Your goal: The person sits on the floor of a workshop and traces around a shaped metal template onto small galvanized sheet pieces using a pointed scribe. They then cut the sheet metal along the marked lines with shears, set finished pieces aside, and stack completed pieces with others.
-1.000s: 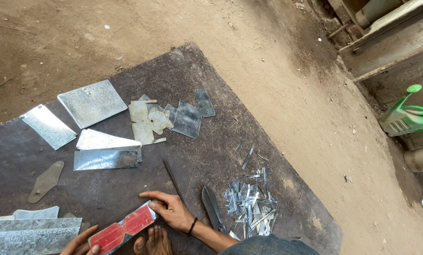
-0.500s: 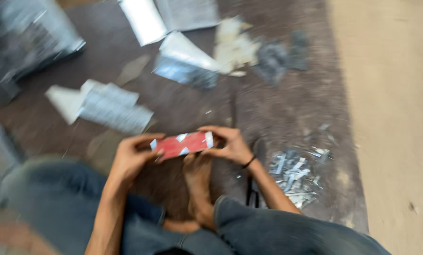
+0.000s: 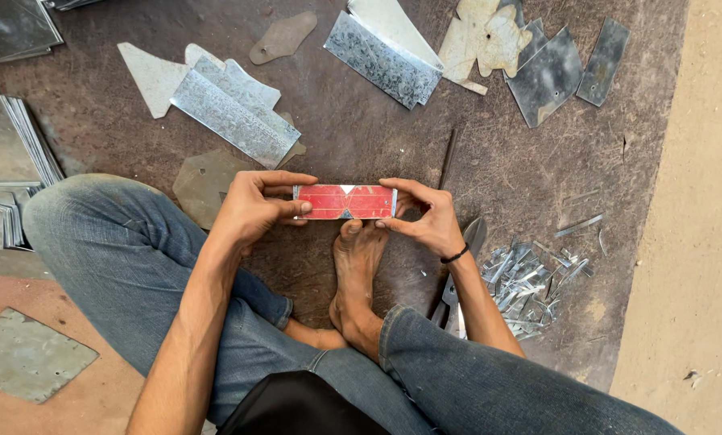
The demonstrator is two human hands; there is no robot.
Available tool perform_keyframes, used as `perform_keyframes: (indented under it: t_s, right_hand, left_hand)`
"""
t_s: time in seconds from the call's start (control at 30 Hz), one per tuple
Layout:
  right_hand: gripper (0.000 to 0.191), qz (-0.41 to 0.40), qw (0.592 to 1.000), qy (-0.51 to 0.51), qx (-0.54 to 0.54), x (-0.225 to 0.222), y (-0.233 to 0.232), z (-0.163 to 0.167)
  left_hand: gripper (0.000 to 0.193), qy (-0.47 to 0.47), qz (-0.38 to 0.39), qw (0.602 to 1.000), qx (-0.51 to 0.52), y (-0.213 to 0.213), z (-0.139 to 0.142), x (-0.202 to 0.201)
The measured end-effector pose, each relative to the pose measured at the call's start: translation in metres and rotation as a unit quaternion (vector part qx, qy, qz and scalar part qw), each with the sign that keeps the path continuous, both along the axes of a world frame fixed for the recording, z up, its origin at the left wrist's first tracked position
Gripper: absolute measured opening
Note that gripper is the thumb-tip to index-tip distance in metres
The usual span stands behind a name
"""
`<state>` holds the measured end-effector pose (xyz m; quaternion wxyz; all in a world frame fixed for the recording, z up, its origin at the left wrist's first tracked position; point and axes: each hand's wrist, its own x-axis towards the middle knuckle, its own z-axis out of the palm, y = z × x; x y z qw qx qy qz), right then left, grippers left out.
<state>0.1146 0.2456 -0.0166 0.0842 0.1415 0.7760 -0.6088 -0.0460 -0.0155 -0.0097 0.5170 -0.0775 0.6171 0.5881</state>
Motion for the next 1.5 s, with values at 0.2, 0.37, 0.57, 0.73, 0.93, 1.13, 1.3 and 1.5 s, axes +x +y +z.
perform_keyframes:
  t_s: [0.2,0.37,0.57,0.73,0.93,1.13,1.3,1.5]
  right_hand:
    - [0.060,-0.005,1.000,0.003,-0.003,0.002,0.002,-0.002]
    - [0.058,-0.002,1.000,0.008,0.002,0.004,0.003,-0.005]
    - [0.055,0.011,1.000,0.020,0.017,0.002,0.005,-0.003]
    - [0.070,0.018,0.996,0.022,0.083,-0.001,0.009,0.005]
    - [0.059,-0.147,0.889,-0.158,0.404,0.023,0.032,0.008]
    - [0.017,-0.202,0.940,-0.274,0.032,0.035,0.054,-0.021]
    - [0.012,-0.226,0.883,-0.175,-0.371,0.008,0.022,-0.036]
    - [0.033,-0.119,0.985,0.017,-0.124,-0.034,-0.052,-0.042]
  left_hand:
    - [0.040,0.007,-0.007,1.000,0.006,0.000,-0.004,0.002]
    - [0.039,0.006,-0.012,1.000,0.012,0.001,-0.003,0.002]
    - [0.038,-0.005,-0.012,1.000,0.009,0.001,-0.006,0.003]
    - [0.038,0.022,0.000,1.000,-0.008,-0.001,-0.009,0.000]
    - [0.034,0.114,-0.035,0.987,-0.109,-0.009,-0.004,-0.007]
    - [0.034,0.167,-0.095,0.968,-0.161,-0.008,-0.001,-0.007]
    - [0.035,0.250,-0.132,0.942,-0.181,-0.008,-0.001,-0.008]
    - [0.039,0.366,-0.115,0.869,-0.312,0.005,-0.003,0.009]
